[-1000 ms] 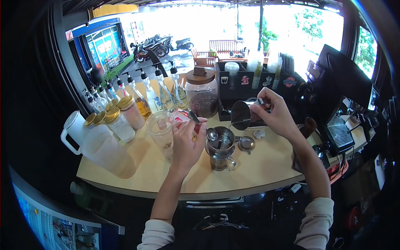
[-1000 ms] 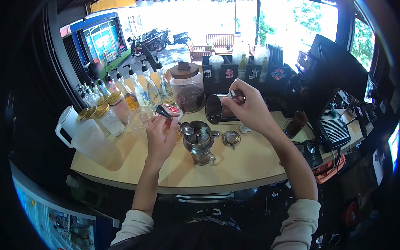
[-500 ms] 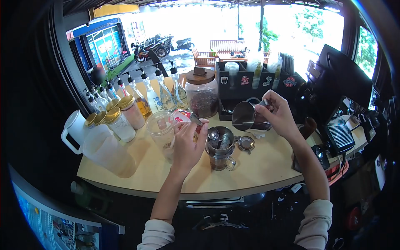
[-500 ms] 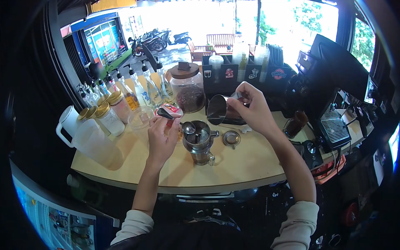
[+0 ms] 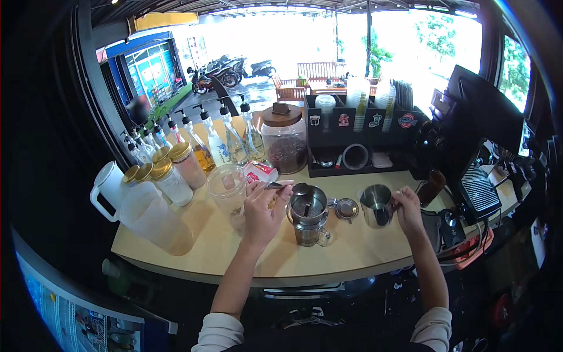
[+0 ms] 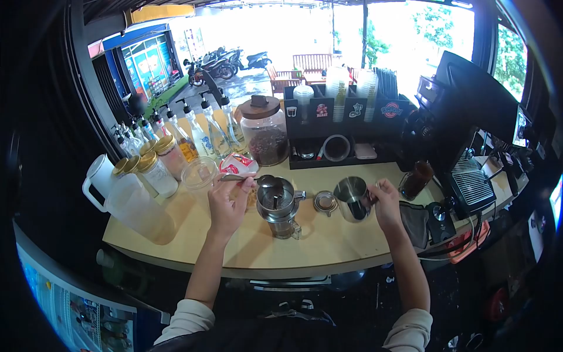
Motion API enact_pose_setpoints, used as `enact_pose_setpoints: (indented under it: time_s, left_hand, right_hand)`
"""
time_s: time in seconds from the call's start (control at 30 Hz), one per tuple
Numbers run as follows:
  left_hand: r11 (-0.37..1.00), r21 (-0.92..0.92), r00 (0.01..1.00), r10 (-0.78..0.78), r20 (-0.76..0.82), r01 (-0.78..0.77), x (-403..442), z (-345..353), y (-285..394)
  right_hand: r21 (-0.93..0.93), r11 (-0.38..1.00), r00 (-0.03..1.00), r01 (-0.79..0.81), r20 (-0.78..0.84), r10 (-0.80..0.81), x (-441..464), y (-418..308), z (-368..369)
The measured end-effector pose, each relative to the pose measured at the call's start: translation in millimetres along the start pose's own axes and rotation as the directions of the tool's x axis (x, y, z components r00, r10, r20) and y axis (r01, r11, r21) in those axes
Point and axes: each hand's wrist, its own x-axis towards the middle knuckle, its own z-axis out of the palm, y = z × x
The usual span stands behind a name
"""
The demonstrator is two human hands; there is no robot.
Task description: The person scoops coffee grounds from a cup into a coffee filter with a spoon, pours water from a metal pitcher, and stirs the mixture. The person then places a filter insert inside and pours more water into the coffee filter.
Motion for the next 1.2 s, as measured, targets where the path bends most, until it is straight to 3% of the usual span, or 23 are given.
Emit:
enact_pose_setpoints:
  time_s: [0.1,0.13,0.53,0.63,0.67,0.7,0.73,0.8,0.93,1.03,1.1,1.13,1.2]
  left_hand:
    - [0.999,0.016,1.000,0.031,0.004,-0.031,-1,2,-1]
    - [0.999,0.014,1.000,0.029,-0.006,-0.029,-1,4,-1]
    - [0.997,0.015,0.995,0.078,-0.057,-0.077,-3,17,4]
    - [0.994,0.004,0.993,0.112,-0.045,-0.112,-2,19,4]
    - [0.991,0.011,0.990,0.137,-0.040,-0.136,-2,19,4]
    - [0.991,0.009,0.990,0.135,-0.039,-0.135,-2,19,4]
    - [0.989,0.021,0.988,0.150,-0.026,-0.149,-1,19,5]
    - [0.986,0.033,0.986,0.164,-0.014,-0.164,2,19,7]
    - [0.949,0.116,0.952,0.277,0.131,-0.292,9,22,18]
    - [0.905,0.201,0.913,0.321,0.253,-0.374,10,25,29]
    - [0.853,0.286,0.888,0.356,0.291,-0.436,9,24,32]
    - [0.852,0.294,0.890,0.353,0.289,-0.434,10,21,32]
    - [0.876,0.276,0.895,0.299,0.332,-0.395,12,11,31]
  right_hand:
    - [0.103,0.994,0.999,-0.034,-0.039,0.038,-6,27,-28]
    - [0.131,0.991,0.992,-0.010,-0.121,0.026,-6,36,-31]
    - [0.181,0.983,0.987,-0.019,-0.152,0.047,-21,76,-53]
    - [0.096,0.995,0.998,-0.024,-0.052,0.029,-20,76,-63]
    - [-0.205,0.976,0.988,0.074,-0.121,-0.100,-18,75,-65]
    - [-0.493,0.859,0.959,0.141,-0.147,-0.242,-15,73,-66]
    - [-0.494,0.858,0.959,0.141,-0.147,-0.242,-16,59,-54]
    - [-0.827,0.362,0.793,0.430,0.154,-0.589,-25,5,-2]
    - [-0.560,0.557,0.789,0.613,0.456,-0.411,-46,-59,96]
    - [-0.482,0.590,0.742,0.648,0.574,-0.345,-47,-77,141]
    - [-0.443,0.476,0.627,0.760,0.691,-0.359,-42,-78,156]
    - [-0.373,0.420,0.547,0.827,0.708,-0.448,-35,-69,159]
    - [-0.361,0.383,0.516,0.850,0.712,-0.476,-34,-71,163]
